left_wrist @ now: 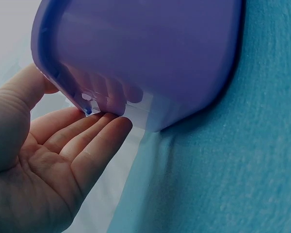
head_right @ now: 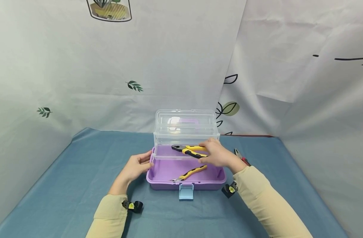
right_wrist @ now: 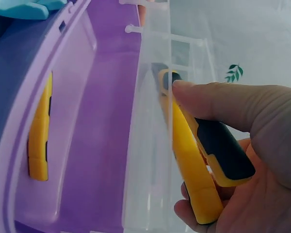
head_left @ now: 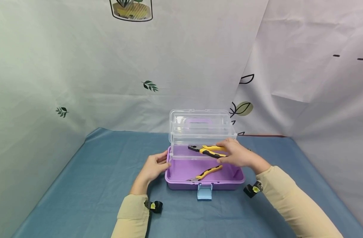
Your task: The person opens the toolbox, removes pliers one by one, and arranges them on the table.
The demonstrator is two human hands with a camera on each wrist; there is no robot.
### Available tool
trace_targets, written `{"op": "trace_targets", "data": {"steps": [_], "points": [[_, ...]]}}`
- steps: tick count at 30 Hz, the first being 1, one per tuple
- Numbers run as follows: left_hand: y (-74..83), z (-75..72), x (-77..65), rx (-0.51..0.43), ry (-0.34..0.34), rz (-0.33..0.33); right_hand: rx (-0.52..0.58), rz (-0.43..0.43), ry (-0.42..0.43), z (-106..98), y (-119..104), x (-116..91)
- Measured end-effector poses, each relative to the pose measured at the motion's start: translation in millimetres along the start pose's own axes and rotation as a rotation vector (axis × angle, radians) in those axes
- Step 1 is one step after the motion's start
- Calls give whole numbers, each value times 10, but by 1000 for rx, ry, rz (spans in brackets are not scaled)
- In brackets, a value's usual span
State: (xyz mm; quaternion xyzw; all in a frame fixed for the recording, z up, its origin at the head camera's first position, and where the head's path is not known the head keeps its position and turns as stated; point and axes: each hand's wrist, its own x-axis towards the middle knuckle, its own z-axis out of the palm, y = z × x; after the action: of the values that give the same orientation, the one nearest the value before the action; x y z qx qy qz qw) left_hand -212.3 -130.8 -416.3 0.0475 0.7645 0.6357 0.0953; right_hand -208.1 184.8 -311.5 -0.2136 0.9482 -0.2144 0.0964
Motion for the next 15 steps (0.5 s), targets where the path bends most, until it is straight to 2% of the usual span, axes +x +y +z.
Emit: {"op": "trace_targets", "data": {"steps": [12,15], "points": [[-27,-3,1,9,8,5,63,13,4,97,52,-24],[-26,-7,6,6,5,6,58,8,27,120,58,-39]]}}
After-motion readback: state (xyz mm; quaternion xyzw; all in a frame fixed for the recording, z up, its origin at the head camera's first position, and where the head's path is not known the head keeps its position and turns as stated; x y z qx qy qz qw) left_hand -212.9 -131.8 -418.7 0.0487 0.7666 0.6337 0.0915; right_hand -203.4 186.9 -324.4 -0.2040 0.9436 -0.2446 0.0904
